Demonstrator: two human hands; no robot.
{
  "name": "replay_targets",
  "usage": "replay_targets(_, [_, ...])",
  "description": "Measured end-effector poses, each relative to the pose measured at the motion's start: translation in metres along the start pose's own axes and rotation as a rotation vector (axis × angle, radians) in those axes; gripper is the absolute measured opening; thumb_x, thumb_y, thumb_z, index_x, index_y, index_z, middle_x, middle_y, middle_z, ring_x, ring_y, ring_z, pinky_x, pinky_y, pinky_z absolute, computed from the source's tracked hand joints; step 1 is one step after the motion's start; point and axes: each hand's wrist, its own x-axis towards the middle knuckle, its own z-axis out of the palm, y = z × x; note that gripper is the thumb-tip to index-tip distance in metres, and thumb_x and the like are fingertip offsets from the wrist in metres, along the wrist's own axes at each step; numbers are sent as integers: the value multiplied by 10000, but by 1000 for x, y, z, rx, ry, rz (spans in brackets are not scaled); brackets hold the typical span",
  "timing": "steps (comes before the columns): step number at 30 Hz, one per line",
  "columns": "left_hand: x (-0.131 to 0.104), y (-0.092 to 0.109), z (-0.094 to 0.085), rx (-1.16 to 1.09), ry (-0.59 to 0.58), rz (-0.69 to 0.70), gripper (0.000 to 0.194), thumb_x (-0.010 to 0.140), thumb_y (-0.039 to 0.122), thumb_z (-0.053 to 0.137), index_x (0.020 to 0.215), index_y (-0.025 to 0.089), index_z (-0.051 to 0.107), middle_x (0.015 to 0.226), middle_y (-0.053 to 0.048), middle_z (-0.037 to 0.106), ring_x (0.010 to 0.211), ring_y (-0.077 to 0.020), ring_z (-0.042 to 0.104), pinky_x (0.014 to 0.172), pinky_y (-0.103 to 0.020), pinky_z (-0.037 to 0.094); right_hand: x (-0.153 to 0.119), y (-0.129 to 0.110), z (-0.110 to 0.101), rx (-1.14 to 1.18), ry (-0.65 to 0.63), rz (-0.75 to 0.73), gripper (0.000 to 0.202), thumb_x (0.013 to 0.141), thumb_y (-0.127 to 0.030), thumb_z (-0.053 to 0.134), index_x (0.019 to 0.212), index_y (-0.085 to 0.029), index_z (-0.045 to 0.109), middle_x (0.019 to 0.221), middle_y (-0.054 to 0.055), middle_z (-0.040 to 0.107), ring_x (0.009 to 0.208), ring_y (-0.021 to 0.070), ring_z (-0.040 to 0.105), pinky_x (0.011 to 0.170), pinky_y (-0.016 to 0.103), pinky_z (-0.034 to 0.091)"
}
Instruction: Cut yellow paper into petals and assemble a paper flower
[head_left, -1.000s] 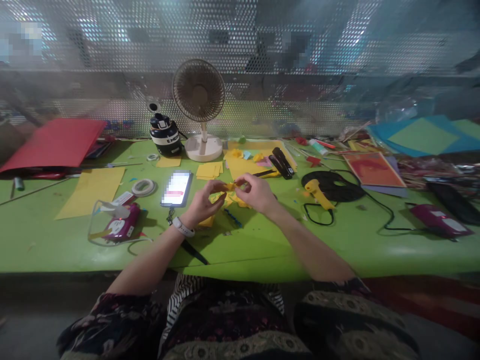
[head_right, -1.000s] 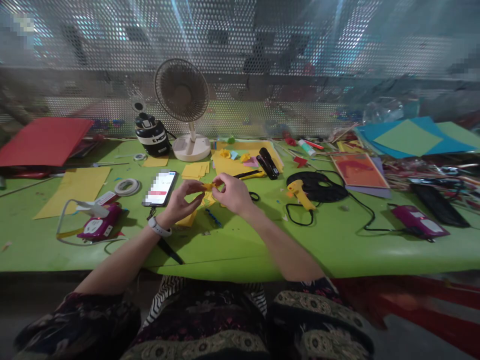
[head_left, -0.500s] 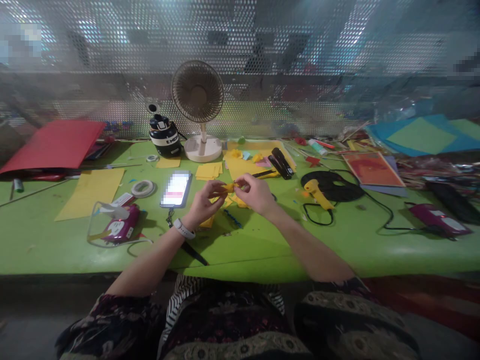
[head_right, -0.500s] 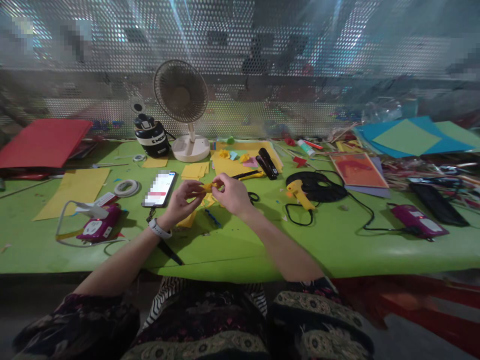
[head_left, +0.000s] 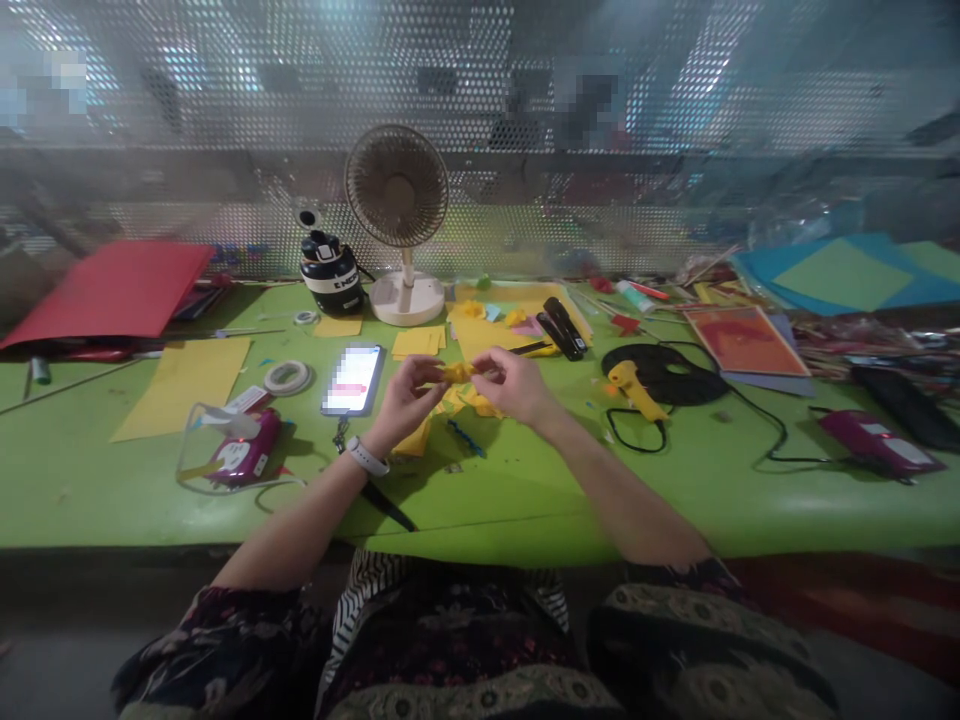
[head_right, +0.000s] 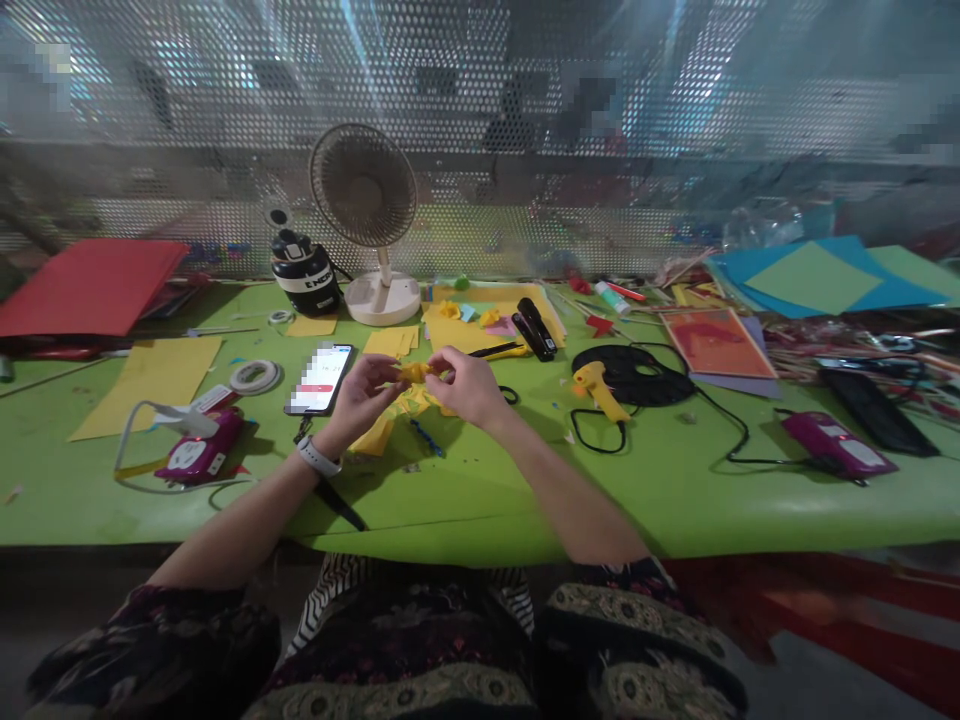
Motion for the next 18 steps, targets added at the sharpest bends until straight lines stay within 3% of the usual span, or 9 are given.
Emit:
replay_targets(5, [3, 5, -1, -190, 12, -152, 386, 735, 296, 799, 1028, 185, 574, 845, -2, 652, 825, -145, 688, 768, -321, 616, 2, 2, 1, 149, -19, 47, 197, 778, -260, 644, 955, -175, 637, 901, 54, 688, 699, 142, 639, 703, 319, 569])
replay_targets(9, [4, 8, -1, -233, 11, -242, 376, 722, 297, 788, 1017, 182, 583, 825, 11, 647, 790, -142, 698, 708, -291, 618, 4, 5, 7, 329, -47, 108, 259, 763, -284, 677, 987, -185, 595, 848, 16, 635, 631, 115, 616, 624, 287, 571])
replay_targets(18, [5, 11, -5, -149, -13, -270, 400, 744, 375, 779, 1050, 180, 613, 770, 13, 656, 667, -127, 678, 576, -248, 593, 6, 8, 17, 651, -66, 302, 300, 731, -230, 711, 991, -194, 565, 771, -30, 641, 550, 86, 607, 578, 254, 562])
